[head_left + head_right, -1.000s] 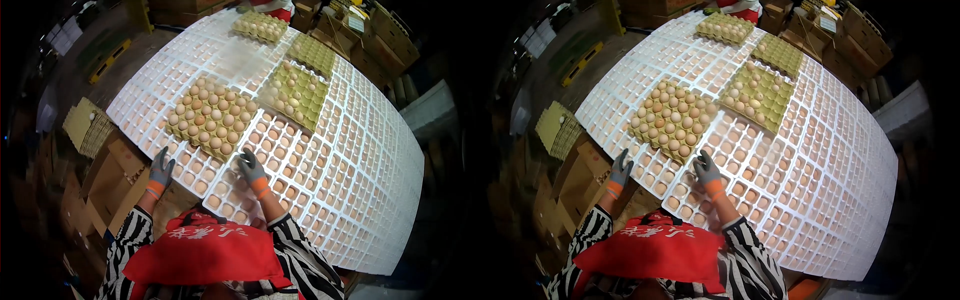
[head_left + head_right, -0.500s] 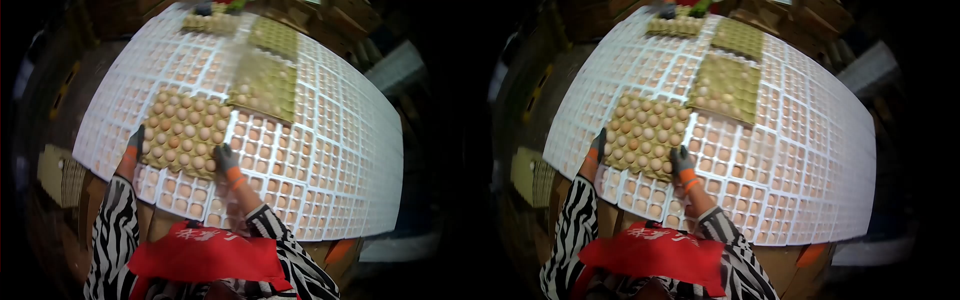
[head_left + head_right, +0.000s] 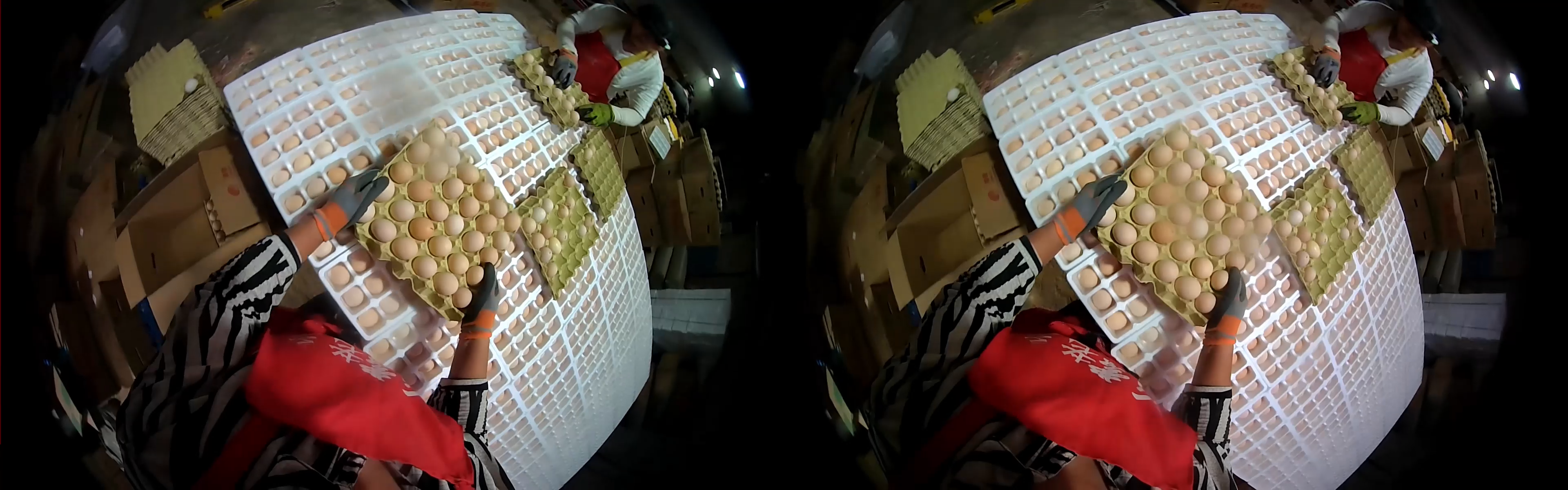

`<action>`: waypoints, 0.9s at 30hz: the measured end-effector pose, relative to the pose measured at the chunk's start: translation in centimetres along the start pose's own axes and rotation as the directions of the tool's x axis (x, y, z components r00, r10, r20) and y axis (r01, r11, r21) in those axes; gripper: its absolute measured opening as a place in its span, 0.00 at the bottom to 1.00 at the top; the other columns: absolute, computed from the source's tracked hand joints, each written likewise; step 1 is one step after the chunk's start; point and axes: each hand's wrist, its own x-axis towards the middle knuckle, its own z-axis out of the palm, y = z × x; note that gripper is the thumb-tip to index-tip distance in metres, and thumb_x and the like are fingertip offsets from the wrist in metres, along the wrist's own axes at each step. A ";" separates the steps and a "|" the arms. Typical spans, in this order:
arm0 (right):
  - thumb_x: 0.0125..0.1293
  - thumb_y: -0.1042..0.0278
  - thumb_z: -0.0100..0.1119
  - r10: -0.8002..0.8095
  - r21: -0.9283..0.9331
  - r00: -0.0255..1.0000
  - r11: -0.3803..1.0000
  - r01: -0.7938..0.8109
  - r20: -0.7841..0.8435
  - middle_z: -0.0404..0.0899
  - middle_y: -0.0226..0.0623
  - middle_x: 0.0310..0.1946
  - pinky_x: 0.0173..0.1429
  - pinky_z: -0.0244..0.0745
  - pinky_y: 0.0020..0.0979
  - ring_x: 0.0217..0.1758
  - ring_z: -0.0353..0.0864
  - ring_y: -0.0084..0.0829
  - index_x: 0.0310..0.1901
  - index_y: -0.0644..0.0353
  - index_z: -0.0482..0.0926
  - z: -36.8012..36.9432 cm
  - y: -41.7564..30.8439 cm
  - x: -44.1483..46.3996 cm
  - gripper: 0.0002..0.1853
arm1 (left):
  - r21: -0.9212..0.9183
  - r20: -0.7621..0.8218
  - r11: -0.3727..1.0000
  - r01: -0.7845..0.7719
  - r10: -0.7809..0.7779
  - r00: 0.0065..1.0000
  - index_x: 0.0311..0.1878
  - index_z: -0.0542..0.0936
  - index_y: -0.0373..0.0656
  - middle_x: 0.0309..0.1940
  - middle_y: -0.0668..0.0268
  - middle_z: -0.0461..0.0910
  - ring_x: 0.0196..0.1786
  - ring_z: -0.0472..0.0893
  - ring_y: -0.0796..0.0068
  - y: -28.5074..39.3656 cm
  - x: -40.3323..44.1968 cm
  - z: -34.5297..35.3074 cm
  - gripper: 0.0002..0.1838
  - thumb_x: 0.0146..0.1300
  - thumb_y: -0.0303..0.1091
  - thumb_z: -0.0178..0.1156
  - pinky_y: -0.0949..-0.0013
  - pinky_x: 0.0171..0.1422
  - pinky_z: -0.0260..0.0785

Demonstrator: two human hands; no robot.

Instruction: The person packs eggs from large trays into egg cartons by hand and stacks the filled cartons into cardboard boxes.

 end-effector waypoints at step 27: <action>0.58 0.65 0.64 -0.699 -0.775 0.678 0.289 0.561 0.230 0.79 0.44 0.48 0.56 0.70 0.43 0.49 0.76 0.48 0.54 0.56 0.80 -1.0 3.0 -12.1 0.21 | -0.341 -0.113 0.888 0.309 -0.365 0.924 0.65 0.72 0.38 0.53 0.68 0.77 0.52 0.73 0.78 0.0 -21.5 -0.3 0.25 0.71 0.45 0.55 0.70 0.57 0.68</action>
